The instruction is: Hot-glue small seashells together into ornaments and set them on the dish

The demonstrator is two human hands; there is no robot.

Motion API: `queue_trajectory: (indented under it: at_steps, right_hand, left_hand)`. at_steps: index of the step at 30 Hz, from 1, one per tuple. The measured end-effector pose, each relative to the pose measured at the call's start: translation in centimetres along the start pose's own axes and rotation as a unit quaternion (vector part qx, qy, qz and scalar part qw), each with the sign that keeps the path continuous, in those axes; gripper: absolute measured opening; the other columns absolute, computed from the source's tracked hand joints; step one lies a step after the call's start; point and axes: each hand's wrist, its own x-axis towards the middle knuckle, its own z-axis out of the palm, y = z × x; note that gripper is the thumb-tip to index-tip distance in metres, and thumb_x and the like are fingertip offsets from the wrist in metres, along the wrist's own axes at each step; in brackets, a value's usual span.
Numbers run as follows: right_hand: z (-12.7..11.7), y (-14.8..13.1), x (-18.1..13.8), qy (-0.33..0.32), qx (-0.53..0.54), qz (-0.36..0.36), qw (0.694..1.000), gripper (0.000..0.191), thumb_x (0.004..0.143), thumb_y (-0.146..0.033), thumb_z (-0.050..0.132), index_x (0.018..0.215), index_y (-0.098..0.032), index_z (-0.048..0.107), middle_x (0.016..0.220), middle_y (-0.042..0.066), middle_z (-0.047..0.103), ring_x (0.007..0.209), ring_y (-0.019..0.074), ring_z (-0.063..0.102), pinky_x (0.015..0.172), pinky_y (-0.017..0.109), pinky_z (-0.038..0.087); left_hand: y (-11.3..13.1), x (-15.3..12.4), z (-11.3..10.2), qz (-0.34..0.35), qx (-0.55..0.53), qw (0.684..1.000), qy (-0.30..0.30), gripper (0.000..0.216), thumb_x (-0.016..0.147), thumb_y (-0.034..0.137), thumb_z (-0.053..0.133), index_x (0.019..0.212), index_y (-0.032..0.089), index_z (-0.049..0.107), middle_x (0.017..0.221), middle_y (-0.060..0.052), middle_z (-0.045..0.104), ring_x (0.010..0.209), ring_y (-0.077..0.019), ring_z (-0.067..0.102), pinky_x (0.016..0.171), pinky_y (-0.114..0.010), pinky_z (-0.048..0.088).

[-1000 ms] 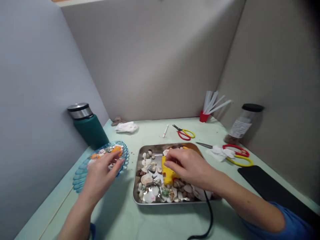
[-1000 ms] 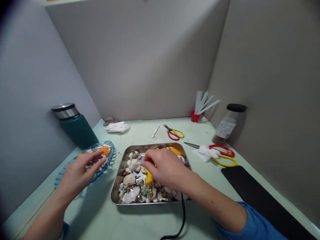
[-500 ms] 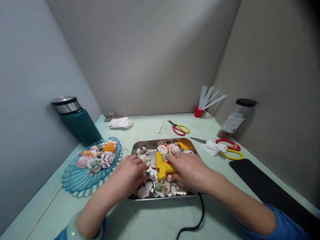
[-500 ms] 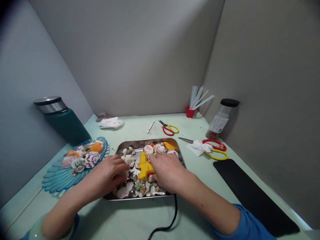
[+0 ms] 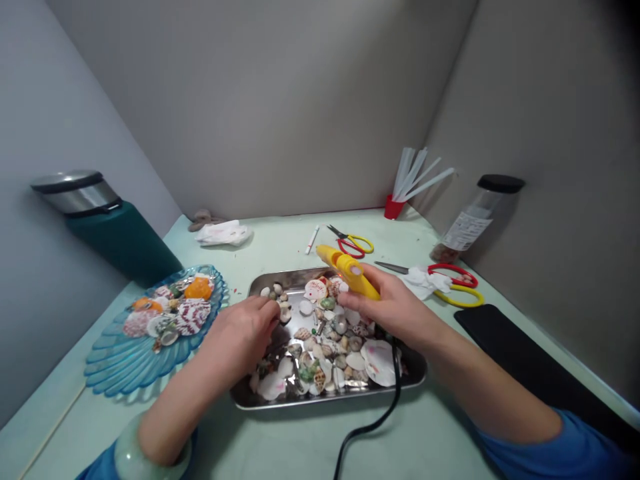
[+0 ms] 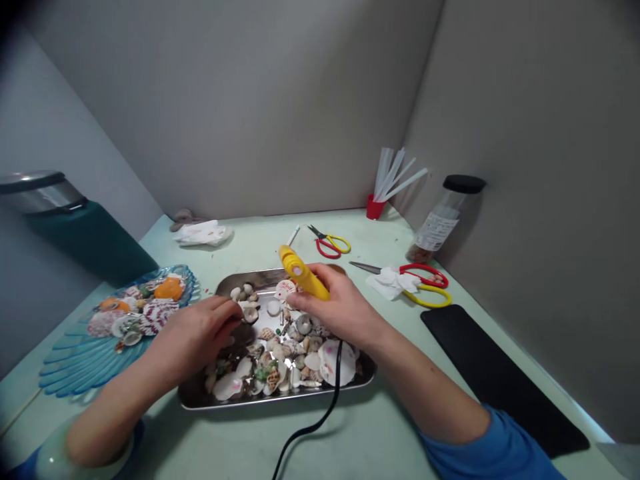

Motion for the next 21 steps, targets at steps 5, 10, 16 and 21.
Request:
queue_trajectory:
  at_steps: [5, 10, 16, 21]
  right_hand:
    - [0.7, 0.9, 0.0, 0.031, 0.059, 0.018, 0.998, 0.034, 0.076, -0.038, 0.066, 0.102, -0.018, 0.059, 0.078, -0.001, 0.056, 0.064, 0.0126, 0.051, 0.058, 0.025, 0.04]
    - [0.9, 1.5, -0.1, 0.04, 0.104, 0.019, 0.994, 0.035, 0.078, -0.042, 0.065, 0.104, -0.019, 0.057, 0.059, -0.007, 0.047, 0.049, 0.0092, 0.04, 0.05, 0.024, 0.034]
    - [0.9, 2.0, 0.0, 0.053, 0.12, 0.018, 0.991, 0.036, 0.078, -0.043, 0.065, 0.104, -0.02, 0.058, 0.053, -0.008, 0.045, 0.047, 0.0096, 0.04, 0.05, 0.024, 0.034]
    - [0.9, 2.1, 0.1, 0.065, 0.127, 0.024, 0.989, 0.036, 0.078, -0.042, 0.065, 0.104, -0.019, 0.059, 0.053, -0.007, 0.045, 0.047, 0.0098, 0.04, 0.049, 0.025, 0.033]
  left_hand:
    - [-0.1, 0.8, 0.4, 0.015, 0.063, 0.998, 0.005, 0.02, 0.087, 0.019, 0.046, 0.078, 0.021, 0.063, 0.079, -0.005, 0.065, 0.074, -0.0221, 0.06, 0.058, -0.03, 0.04]
    - [1.0, 1.5, 0.0, 0.033, 0.045, 0.998, 0.017, 0.021, 0.088, 0.026, 0.047, 0.081, 0.018, 0.065, 0.083, -0.008, 0.065, 0.082, -0.0256, 0.058, 0.066, -0.035, 0.044]
    - [3.6, 1.6, -0.3, 0.172, -0.114, 0.978, -0.035, 0.018, 0.089, 0.02, 0.047, 0.09, 0.022, 0.064, 0.091, -0.006, 0.062, 0.086, -0.0195, 0.056, 0.075, -0.031, 0.045]
    - [2.3, 2.0, 0.5, 0.125, -0.073, 0.988, -0.052, 0.014, 0.085, 0.018, 0.051, 0.078, 0.019, 0.063, 0.085, -0.007, 0.062, 0.085, -0.0235, 0.054, 0.079, -0.039, 0.043]
